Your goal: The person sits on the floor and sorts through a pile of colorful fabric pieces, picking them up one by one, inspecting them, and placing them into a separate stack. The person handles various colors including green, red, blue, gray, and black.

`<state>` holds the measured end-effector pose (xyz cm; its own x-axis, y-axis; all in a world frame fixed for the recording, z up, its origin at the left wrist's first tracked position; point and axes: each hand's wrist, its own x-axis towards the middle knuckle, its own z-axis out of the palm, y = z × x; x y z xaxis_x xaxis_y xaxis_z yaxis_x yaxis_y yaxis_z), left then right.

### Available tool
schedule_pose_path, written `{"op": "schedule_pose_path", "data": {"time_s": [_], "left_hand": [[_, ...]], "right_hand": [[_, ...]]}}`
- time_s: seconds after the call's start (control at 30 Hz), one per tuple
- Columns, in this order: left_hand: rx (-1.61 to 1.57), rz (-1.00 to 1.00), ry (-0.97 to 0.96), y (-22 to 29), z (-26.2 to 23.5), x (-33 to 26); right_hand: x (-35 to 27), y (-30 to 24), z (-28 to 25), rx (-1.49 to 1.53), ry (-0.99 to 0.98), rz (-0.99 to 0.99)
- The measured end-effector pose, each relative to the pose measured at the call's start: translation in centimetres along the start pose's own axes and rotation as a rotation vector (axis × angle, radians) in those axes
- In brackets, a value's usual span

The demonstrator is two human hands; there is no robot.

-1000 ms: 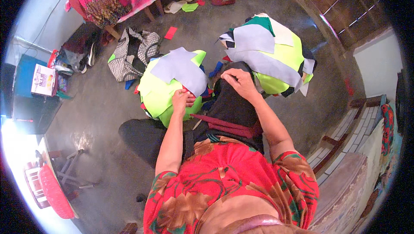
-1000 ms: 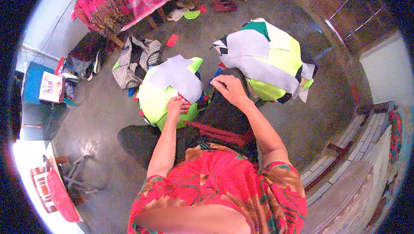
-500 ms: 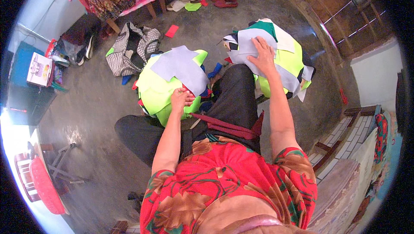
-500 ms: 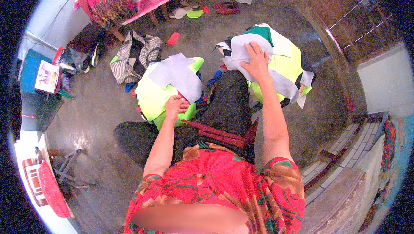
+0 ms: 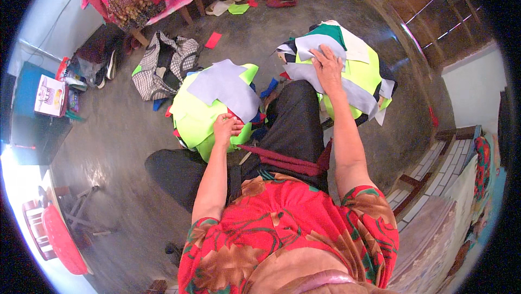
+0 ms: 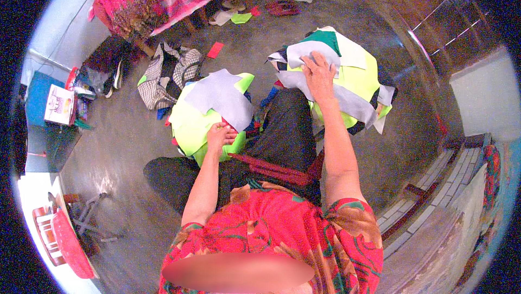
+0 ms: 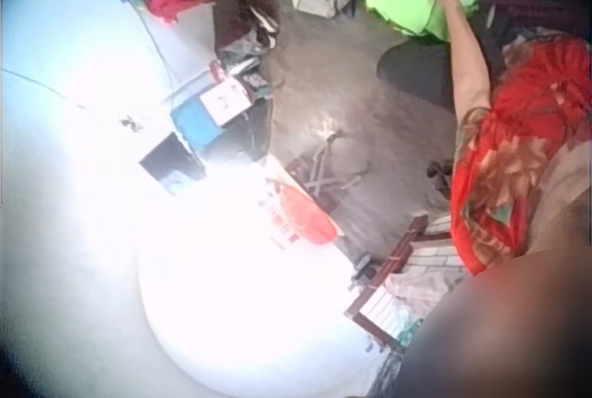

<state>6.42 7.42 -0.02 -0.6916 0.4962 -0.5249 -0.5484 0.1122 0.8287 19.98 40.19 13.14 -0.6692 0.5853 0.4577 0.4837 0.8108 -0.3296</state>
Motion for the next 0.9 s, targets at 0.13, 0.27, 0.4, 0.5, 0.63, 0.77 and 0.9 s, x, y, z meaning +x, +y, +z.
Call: {"op": "schedule_pose_path", "data": {"time_s": [0.13,0.27,0.4,0.5,0.63,0.77,0.9], "left_hand": [[0.021,-0.023,0.011,0.4,0.4,0.0],[-0.001,-0.004,0.006,0.4,0.2,-0.2],[-0.034,0.03,-0.012,0.1,0.1,-0.1],[-0.057,0.012,0.007,0.2,0.0,-0.3],[-0.034,0.023,0.039,0.9,0.7,-1.2],[-0.029,0.009,0.022,0.5,0.4,-0.6],[-0.013,0.048,0.006,0.5,0.3,-0.9]], "right_hand": [[0.6,1.5,-0.5,0.29,0.036,0.105],[0.6,0.6,-3.2,0.845,0.289,0.416],[-1.1,-2.6,-5.4,1.055,0.381,0.38],[-2.8,-5.5,-3.5,1.492,0.271,0.434],[-4.4,-9.6,-0.8,2.06,-0.203,0.534],[-6.4,-11.1,3.3,2.168,-0.48,0.884],[-6.6,-10.6,4.7,2.068,-0.616,0.899]]}}
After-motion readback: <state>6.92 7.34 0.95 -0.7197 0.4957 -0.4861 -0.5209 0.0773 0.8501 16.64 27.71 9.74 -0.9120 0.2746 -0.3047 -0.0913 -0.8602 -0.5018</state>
